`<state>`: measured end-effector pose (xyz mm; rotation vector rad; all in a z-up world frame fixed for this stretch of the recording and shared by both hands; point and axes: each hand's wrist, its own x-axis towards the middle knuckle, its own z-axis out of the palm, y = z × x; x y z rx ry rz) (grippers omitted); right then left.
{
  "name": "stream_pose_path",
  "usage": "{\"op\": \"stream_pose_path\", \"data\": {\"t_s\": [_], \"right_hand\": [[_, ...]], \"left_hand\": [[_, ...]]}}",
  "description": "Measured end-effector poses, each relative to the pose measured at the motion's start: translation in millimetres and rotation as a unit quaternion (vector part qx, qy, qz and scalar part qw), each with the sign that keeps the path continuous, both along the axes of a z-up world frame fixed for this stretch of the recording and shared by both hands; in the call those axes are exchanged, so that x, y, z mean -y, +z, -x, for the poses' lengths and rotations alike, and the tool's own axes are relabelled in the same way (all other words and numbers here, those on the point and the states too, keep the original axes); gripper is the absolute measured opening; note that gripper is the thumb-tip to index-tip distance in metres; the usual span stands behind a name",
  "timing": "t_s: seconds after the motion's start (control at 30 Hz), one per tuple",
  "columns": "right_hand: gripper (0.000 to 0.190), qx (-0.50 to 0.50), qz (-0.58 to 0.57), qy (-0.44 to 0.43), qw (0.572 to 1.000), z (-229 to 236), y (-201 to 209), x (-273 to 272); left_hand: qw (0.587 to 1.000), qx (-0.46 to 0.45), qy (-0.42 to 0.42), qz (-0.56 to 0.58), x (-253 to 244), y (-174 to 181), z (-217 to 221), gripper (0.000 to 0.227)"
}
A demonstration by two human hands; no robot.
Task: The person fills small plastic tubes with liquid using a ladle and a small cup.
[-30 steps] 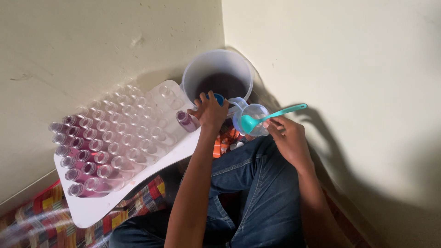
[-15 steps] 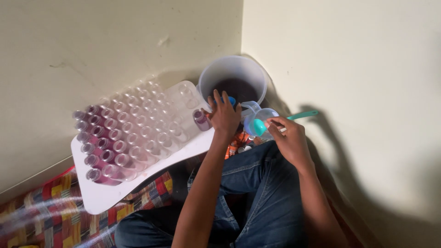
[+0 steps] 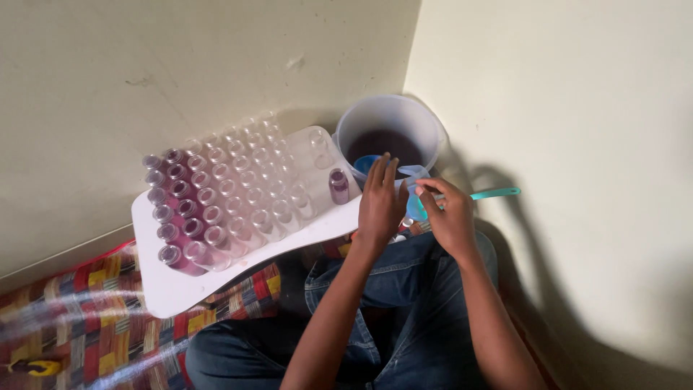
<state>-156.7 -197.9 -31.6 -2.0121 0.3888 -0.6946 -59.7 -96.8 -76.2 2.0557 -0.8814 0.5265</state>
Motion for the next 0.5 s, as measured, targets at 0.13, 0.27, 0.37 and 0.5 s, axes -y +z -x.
{"op": "stream_pose_path", "data": {"t_s": [0.13, 0.27, 0.37, 0.5], "right_hand": [[0.022, 0.034, -0.009, 0.034, 0.999, -23.4, -6.6, -20.5], [0.028, 0.074, 0.013, 0.102, 0.992, -49.6, -17.6, -50.0], [0.039, 0.082, 0.02, 0.12, 0.989, -67.0, -24.9, -67.1], [0.053, 0.063, 0.05, 0.125, 0.989, -82.8, -27.9, -83.4]], "left_hand": [[0.993, -0.007, -0.003, 0.12, -49.9, 15.7, 28.3, 0.038], [0.981, -0.035, 0.056, 0.181, -85.0, 20.9, 39.3, 0.046], [0.975, -0.047, 0.082, 0.199, -96.6, 19.5, 38.9, 0.051], [0.971, -0.089, 0.073, 0.211, -102.6, 18.2, 37.1, 0.06]]}}
